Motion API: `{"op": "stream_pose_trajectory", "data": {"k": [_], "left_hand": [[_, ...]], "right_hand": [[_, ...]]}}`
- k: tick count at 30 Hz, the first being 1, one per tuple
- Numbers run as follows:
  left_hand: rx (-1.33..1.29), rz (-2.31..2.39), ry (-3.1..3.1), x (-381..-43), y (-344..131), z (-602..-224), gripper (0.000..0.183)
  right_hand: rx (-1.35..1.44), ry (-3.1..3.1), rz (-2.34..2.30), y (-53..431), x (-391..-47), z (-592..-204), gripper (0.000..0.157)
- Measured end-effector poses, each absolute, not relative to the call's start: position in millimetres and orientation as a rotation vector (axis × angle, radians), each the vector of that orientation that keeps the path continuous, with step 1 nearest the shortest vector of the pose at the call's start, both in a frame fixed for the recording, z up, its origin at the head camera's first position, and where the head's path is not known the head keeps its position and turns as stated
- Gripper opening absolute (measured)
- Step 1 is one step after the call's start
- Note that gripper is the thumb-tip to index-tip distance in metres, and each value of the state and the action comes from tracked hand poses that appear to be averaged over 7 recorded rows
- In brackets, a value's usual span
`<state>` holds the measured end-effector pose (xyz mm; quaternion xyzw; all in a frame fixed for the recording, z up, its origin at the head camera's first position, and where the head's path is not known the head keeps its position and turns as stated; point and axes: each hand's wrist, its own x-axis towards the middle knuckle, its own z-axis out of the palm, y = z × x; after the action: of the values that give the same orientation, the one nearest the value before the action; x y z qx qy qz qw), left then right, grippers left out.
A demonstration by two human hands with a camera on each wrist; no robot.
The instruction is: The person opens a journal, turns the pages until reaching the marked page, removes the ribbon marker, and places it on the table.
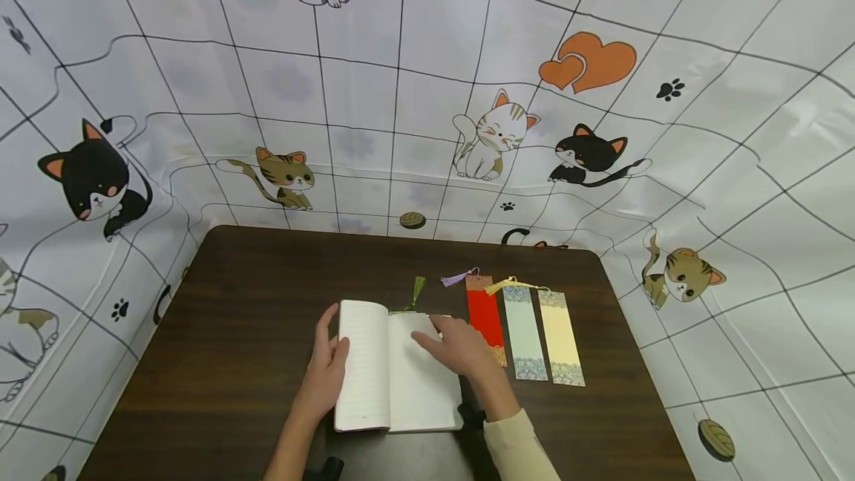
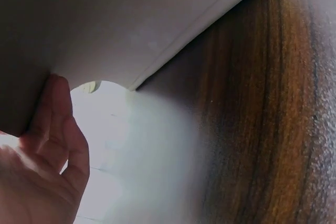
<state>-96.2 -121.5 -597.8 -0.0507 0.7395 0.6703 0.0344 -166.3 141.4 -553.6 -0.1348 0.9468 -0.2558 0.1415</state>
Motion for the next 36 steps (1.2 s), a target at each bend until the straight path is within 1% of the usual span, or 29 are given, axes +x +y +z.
{"op": "stream_pose_trajectory", "data": {"k": [1, 3, 5, 6, 10, 14, 16, 19, 24, 27, 32, 36], "left_hand": [[-0.151, 2.060, 2.294, -96.5, -120.7, -598.7, 0.051], [-0.150, 2.022, 2.346, -97.4, -119.7, -599.8, 0.039], [-0.154, 1.974, 2.405, -98.0, -118.1, -600.4, 0.028], [-0.157, 1.956, 2.421, -98.2, -117.4, -600.5, 0.026], [-0.129, 1.999, 2.352, -96.7, -115.8, -597.7, 0.030], [-0.143, 1.981, 2.358, -97.8, -116.1, -596.9, 0.033], [-0.181, 1.924, 2.403, -99.2, -117.7, -597.5, 0.037], [-0.228, 1.867, 2.436, -99.3, -121.6, -599.9, 0.037], [-0.251, 1.846, 2.420, -98.0, -126.3, -601.1, 0.039], [-0.228, 1.843, 2.401, -98.4, -126.1, -601.7, 0.042], [-0.210, 1.876, 2.378, -99.4, -126.4, -603.7, 0.044], [-0.204, 1.908, 2.341, -99.1, -127.0, -604.8, 0.047]], "right_hand": [[-0.382, 2.641, -0.789, 141.7, -163.4, -550.7, 0.060], [-0.401, 2.468, -0.895, 140.2, -158.1, -544.3, 0.061], [-0.451, 2.309, -1.001, 137.0, -153.1, -540.5, 0.056], [-0.477, 2.241, -1.044, 134.9, -150.3, -538.2, 0.054], [-0.583, 2.133, -1.103, 122.1, -141.8, -530.9, 0.053], [-0.631, 2.257, -1.006, 116.3, -142.8, -525.1, 0.047], [-0.612, 2.376, -0.912, 117.5, -149.0, -524.4, 0.046], [-0.575, 2.603, -0.696, 123.0, -163.4, -529.4, 0.050], [-0.523, 2.843, -0.301, 131.7, -183.2, -550.5, 0.056], [-0.508, 2.843, -0.279, 135.9, -185.2, -561.9, 0.052], [-0.525, 2.888, -0.369, 135.7, -185.4, -570.0, 0.038], [-0.547, 2.964, -0.354, 134.2, -189.3, -576.4, 0.036]]}}
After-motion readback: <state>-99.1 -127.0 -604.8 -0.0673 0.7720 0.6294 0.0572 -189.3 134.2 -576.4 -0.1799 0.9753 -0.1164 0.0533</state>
